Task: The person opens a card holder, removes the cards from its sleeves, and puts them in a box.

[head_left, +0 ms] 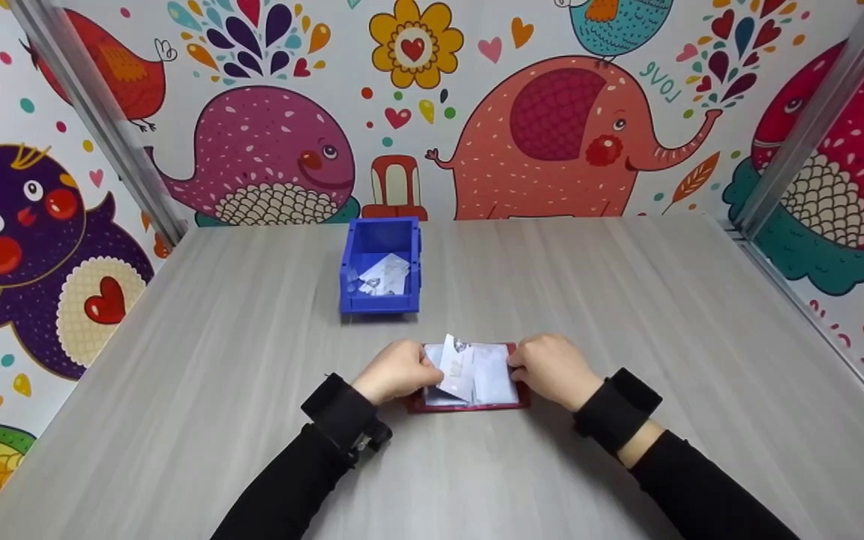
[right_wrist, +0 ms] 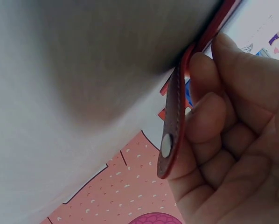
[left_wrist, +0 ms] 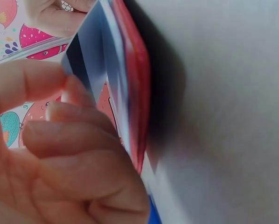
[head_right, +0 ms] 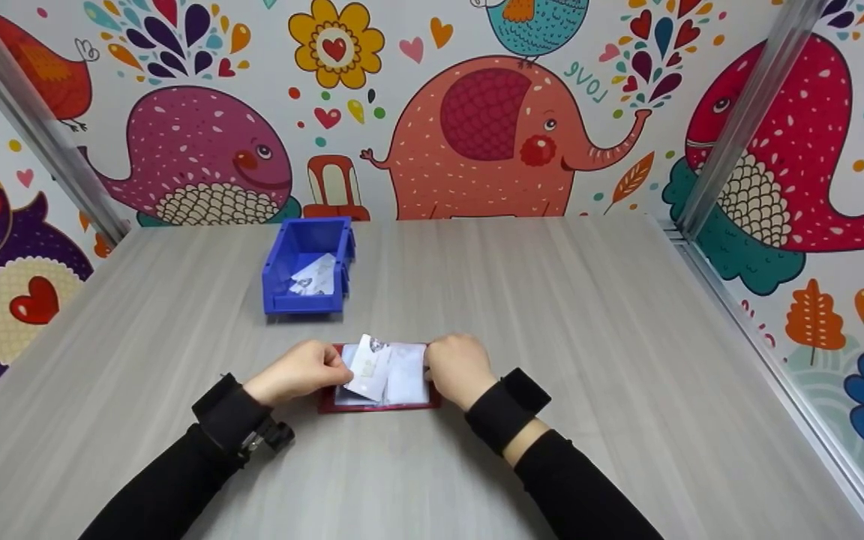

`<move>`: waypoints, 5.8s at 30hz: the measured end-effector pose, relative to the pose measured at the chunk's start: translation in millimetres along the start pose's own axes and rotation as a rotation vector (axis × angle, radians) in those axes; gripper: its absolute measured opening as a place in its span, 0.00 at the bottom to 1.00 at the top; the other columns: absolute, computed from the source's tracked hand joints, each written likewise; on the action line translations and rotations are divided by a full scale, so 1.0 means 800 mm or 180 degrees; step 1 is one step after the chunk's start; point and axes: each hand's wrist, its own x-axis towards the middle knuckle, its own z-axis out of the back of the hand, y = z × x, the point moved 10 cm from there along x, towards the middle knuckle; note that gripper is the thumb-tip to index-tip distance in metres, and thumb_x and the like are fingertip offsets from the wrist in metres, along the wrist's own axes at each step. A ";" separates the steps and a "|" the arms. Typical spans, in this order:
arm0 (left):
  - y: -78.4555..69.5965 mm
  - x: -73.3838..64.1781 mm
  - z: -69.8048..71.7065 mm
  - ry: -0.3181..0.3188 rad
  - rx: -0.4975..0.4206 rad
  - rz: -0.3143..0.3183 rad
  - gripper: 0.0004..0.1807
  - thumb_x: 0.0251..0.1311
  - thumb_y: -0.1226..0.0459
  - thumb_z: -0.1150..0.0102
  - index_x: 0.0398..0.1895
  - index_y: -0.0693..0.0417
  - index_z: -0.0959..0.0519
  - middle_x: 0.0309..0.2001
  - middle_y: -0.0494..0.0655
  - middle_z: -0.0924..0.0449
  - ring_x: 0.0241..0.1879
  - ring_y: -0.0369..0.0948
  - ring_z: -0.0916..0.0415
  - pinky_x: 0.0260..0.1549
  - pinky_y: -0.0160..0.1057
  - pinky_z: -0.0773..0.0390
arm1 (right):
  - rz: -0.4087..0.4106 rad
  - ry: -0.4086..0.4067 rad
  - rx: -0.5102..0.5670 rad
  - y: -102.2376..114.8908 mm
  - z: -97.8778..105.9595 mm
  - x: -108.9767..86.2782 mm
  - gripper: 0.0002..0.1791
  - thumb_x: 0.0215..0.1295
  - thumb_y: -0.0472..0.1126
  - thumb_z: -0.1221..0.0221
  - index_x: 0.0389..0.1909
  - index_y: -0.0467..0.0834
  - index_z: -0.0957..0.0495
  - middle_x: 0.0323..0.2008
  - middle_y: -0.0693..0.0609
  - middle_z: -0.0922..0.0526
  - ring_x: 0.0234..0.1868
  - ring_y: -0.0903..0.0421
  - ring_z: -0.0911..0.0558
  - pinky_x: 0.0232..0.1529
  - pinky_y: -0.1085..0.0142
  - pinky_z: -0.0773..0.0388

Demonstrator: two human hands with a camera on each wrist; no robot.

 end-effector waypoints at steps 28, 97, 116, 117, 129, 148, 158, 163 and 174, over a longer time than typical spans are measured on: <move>0.006 -0.007 0.071 -0.0648 0.0088 0.0000 0.18 0.56 0.67 0.43 0.10 0.48 0.32 0.16 0.38 0.33 0.17 0.37 0.37 0.18 0.34 0.37 | -0.0068 0.0007 0.0020 -0.003 -0.001 0.000 0.18 0.47 0.32 0.27 0.14 0.47 0.28 0.16 0.54 0.29 0.20 0.55 0.27 0.24 0.59 0.28; 0.037 0.041 0.159 -0.2424 0.0801 0.0365 0.10 0.61 0.62 0.37 0.32 0.60 0.14 0.36 0.58 0.16 0.35 0.55 0.18 0.32 0.54 0.22 | -0.0053 -0.0002 0.0008 -0.001 -0.001 -0.002 0.12 0.49 0.32 0.27 0.18 0.43 0.22 0.19 0.52 0.24 0.22 0.55 0.24 0.26 0.59 0.25; 0.042 0.030 0.156 -0.2282 0.0794 0.0355 0.07 0.60 0.63 0.37 0.34 0.59 0.15 0.37 0.56 0.16 0.38 0.54 0.18 0.33 0.53 0.21 | 0.0032 -0.0061 -0.0066 0.003 0.003 -0.003 0.12 0.47 0.32 0.26 0.18 0.43 0.22 0.17 0.52 0.25 0.21 0.54 0.24 0.26 0.59 0.25; 0.043 0.029 0.156 -0.2274 0.0794 0.0353 0.07 0.60 0.63 0.37 0.34 0.59 0.15 0.37 0.56 0.16 0.38 0.54 0.18 0.33 0.53 0.21 | 0.0035 -0.0062 -0.0063 0.004 0.003 -0.003 0.12 0.47 0.32 0.26 0.18 0.43 0.22 0.17 0.51 0.25 0.21 0.54 0.24 0.26 0.59 0.25; 0.040 0.021 0.152 -0.2248 0.0782 0.0197 0.07 0.60 0.64 0.38 0.31 0.60 0.15 0.35 0.55 0.16 0.35 0.53 0.18 0.32 0.52 0.22 | 0.0033 -0.0050 -0.0033 0.001 0.001 -0.001 0.16 0.47 0.32 0.26 0.15 0.45 0.26 0.16 0.53 0.26 0.20 0.55 0.25 0.25 0.59 0.26; 0.021 0.015 0.118 -0.1886 0.0843 -0.0027 0.05 0.58 0.63 0.36 0.28 0.55 0.14 0.34 0.50 0.15 0.34 0.50 0.18 0.33 0.50 0.21 | -0.0043 -0.0005 -0.0080 0.002 0.002 -0.002 0.12 0.48 0.32 0.27 0.18 0.44 0.22 0.17 0.52 0.25 0.21 0.54 0.25 0.26 0.59 0.27; 0.010 0.016 0.091 -0.1501 0.0903 -0.0200 0.05 0.58 0.63 0.36 0.26 0.54 0.15 0.29 0.46 0.16 0.31 0.47 0.18 0.33 0.48 0.21 | -0.0040 0.0014 -0.0084 0.001 0.001 -0.002 0.13 0.48 0.31 0.27 0.17 0.44 0.23 0.17 0.52 0.25 0.21 0.53 0.24 0.26 0.58 0.26; 0.006 0.015 0.079 -0.1378 0.0921 -0.0253 0.04 0.58 0.64 0.35 0.28 0.54 0.16 0.30 0.45 0.16 0.32 0.46 0.18 0.35 0.47 0.21 | -0.0030 -0.0021 -0.0048 0.001 0.001 -0.002 0.13 0.47 0.31 0.27 0.17 0.44 0.23 0.17 0.52 0.25 0.21 0.53 0.24 0.25 0.59 0.26; -0.004 0.016 0.052 -0.1053 0.1026 -0.0353 0.02 0.53 0.66 0.36 0.28 0.54 0.15 0.31 0.46 0.16 0.33 0.46 0.19 0.34 0.46 0.22 | -0.0023 -0.0034 0.0003 0.000 0.000 -0.002 0.12 0.47 0.31 0.27 0.19 0.43 0.22 0.18 0.52 0.24 0.21 0.54 0.24 0.26 0.59 0.26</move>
